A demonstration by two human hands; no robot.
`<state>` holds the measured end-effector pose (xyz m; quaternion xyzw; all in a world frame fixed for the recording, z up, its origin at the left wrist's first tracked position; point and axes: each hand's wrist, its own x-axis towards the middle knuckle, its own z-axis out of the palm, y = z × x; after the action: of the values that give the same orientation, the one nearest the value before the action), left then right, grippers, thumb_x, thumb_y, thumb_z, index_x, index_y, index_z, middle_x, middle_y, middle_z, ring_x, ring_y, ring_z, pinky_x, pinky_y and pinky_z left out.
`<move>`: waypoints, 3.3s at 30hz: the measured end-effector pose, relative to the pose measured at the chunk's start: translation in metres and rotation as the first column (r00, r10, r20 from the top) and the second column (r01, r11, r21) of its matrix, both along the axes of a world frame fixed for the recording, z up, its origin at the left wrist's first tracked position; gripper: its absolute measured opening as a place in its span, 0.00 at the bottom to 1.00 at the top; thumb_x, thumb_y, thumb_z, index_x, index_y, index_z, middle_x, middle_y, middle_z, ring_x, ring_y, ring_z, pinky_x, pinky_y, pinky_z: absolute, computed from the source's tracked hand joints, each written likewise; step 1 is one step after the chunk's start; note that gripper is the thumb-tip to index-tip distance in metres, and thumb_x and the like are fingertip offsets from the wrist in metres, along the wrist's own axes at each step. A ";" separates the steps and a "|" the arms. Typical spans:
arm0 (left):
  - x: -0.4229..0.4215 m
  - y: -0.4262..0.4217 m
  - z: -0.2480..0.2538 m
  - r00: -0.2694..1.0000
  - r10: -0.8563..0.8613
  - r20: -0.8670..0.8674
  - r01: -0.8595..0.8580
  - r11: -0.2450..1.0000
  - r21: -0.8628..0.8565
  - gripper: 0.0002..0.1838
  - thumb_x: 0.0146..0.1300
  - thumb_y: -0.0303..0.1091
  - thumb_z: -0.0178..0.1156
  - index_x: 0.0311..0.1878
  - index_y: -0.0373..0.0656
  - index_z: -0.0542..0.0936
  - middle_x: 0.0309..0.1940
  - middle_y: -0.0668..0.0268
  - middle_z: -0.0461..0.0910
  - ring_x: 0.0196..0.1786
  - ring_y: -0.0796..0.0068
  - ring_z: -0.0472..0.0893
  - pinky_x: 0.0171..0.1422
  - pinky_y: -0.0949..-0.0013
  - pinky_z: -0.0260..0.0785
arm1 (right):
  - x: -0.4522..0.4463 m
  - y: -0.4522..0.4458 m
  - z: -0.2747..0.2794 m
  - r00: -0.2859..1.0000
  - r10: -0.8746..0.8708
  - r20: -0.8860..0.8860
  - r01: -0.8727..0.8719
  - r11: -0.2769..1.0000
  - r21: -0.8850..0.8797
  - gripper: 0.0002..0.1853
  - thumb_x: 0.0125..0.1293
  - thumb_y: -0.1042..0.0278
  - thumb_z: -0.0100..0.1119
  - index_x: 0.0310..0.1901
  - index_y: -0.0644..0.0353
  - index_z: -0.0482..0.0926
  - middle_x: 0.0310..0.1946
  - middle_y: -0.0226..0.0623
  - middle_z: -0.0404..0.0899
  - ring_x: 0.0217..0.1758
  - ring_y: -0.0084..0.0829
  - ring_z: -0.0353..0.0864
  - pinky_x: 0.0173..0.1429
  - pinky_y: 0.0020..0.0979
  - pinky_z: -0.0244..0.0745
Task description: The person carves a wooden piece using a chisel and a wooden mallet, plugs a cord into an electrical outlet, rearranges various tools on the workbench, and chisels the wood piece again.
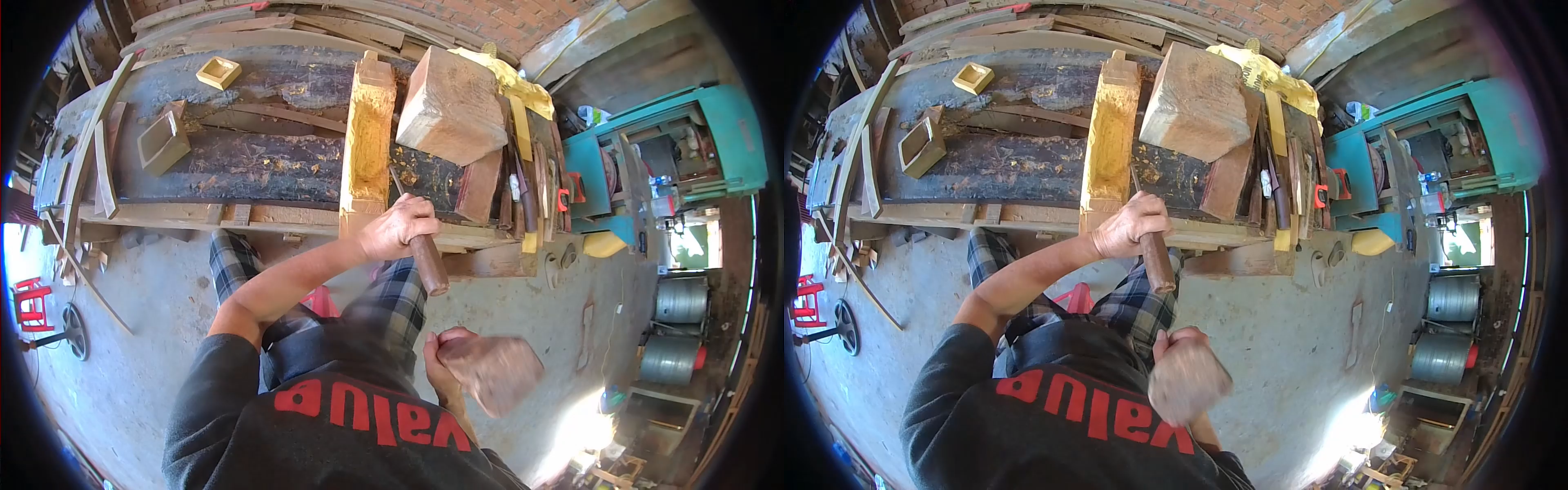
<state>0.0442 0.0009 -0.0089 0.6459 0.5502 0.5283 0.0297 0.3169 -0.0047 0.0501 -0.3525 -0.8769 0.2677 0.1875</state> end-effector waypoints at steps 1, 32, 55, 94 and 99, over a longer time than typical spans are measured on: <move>0.001 0.000 0.000 0.999 0.008 -0.033 -0.007 0.999 0.033 0.14 0.46 0.33 0.69 0.37 0.48 0.77 0.33 0.67 0.73 0.42 0.61 0.75 0.49 0.59 0.63 | 0.000 0.000 -0.002 1.000 0.000 -0.001 0.000 1.000 0.002 0.10 0.57 0.77 0.67 0.29 0.59 0.72 0.22 0.29 0.69 0.24 0.27 0.67 0.32 0.29 0.66; -0.005 -0.007 0.012 0.998 0.062 0.011 -0.063 0.994 0.086 0.14 0.45 0.28 0.68 0.36 0.49 0.75 0.33 0.66 0.71 0.43 0.60 0.75 0.49 0.58 0.62 | 0.004 0.010 -0.034 0.972 0.022 -0.235 -0.022 1.000 0.001 0.12 0.55 0.83 0.66 0.31 0.59 0.71 0.24 0.28 0.68 0.27 0.23 0.67 0.35 0.26 0.65; -0.014 -0.011 0.014 0.982 -0.008 0.187 0.000 0.999 0.045 0.10 0.50 0.30 0.67 0.34 0.46 0.75 0.31 0.65 0.73 0.40 0.60 0.76 0.45 0.61 0.63 | -0.011 0.014 -0.023 0.966 0.055 0.254 -0.128 0.952 0.277 0.06 0.55 0.79 0.65 0.31 0.61 0.76 0.24 0.29 0.73 0.26 0.23 0.71 0.33 0.28 0.68; -0.016 -0.002 -0.006 1.000 -0.027 0.011 0.026 0.996 0.082 0.12 0.49 0.31 0.68 0.35 0.46 0.74 0.35 0.66 0.72 0.42 0.60 0.75 0.47 0.62 0.65 | -0.022 0.004 -0.048 0.987 -0.157 -0.019 0.155 0.984 -0.083 0.19 0.52 0.70 0.70 0.45 0.68 0.77 0.32 0.42 0.79 0.37 0.29 0.79 0.43 0.31 0.75; -0.018 0.004 -0.001 0.995 0.021 0.099 -0.026 0.999 0.047 0.15 0.46 0.30 0.69 0.37 0.47 0.75 0.36 0.66 0.72 0.43 0.60 0.75 0.49 0.60 0.64 | -0.017 0.015 -0.047 0.928 -0.278 -0.246 0.202 0.934 -0.295 0.20 0.51 0.70 0.73 0.43 0.70 0.77 0.32 0.42 0.81 0.34 0.27 0.79 0.39 0.33 0.75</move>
<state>0.0260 0.0054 -0.0095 0.6131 0.5427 0.5731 0.0348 0.3002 0.0099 0.0027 -0.4377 -0.7471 0.4046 0.2942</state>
